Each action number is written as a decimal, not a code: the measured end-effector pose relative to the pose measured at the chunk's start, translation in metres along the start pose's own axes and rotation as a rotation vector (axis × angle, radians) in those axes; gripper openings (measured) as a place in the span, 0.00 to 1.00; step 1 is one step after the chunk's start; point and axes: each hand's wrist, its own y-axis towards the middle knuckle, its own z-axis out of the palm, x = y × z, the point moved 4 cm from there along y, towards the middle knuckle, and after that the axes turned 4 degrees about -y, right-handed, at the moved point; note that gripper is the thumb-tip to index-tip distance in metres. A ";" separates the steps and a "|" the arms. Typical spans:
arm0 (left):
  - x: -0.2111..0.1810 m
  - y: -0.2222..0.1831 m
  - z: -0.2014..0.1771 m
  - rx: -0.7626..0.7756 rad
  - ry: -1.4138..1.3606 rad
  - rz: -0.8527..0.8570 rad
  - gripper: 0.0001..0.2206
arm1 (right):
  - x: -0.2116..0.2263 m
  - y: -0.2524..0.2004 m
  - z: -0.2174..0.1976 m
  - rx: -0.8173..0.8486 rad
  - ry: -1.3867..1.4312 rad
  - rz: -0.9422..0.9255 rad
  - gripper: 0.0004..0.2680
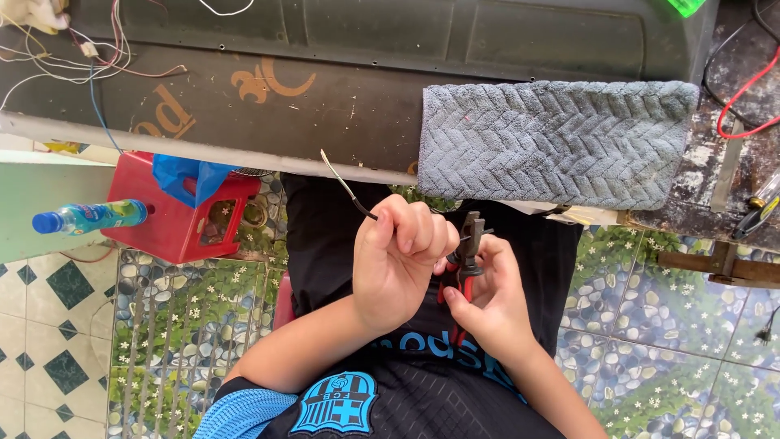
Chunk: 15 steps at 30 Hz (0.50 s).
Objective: Preparing electrical connections by stripping wire insulation, heating the ends, and twisting wires together on a repair bench.
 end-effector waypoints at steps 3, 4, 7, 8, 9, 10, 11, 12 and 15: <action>0.005 -0.003 -0.006 0.024 0.027 -0.012 0.18 | -0.006 -0.007 -0.002 0.026 -0.060 0.171 0.13; 0.007 -0.005 -0.009 0.032 0.052 -0.017 0.18 | -0.007 -0.010 -0.001 0.046 -0.142 0.253 0.10; 0.008 -0.010 -0.015 0.052 0.038 -0.059 0.18 | 0.001 -0.011 0.003 0.106 -0.152 0.193 0.08; 0.008 -0.011 -0.015 0.048 0.038 -0.062 0.18 | 0.002 -0.010 0.004 0.105 -0.151 0.197 0.08; 0.008 -0.012 -0.015 0.064 0.049 -0.057 0.18 | 0.001 -0.008 0.005 0.119 -0.165 0.232 0.06; 0.007 -0.012 -0.014 0.079 0.060 -0.053 0.18 | 0.001 -0.007 0.007 0.132 -0.178 0.266 0.04; 0.008 -0.013 -0.016 0.080 0.060 -0.054 0.18 | -0.002 -0.008 0.007 0.131 -0.178 0.266 0.04; 0.009 -0.013 -0.018 0.081 0.056 -0.061 0.18 | -0.011 -0.011 0.005 0.076 -0.243 0.424 0.05; 0.012 -0.015 -0.018 0.097 0.046 -0.059 0.18 | -0.025 -0.014 0.002 0.016 -0.291 0.501 0.07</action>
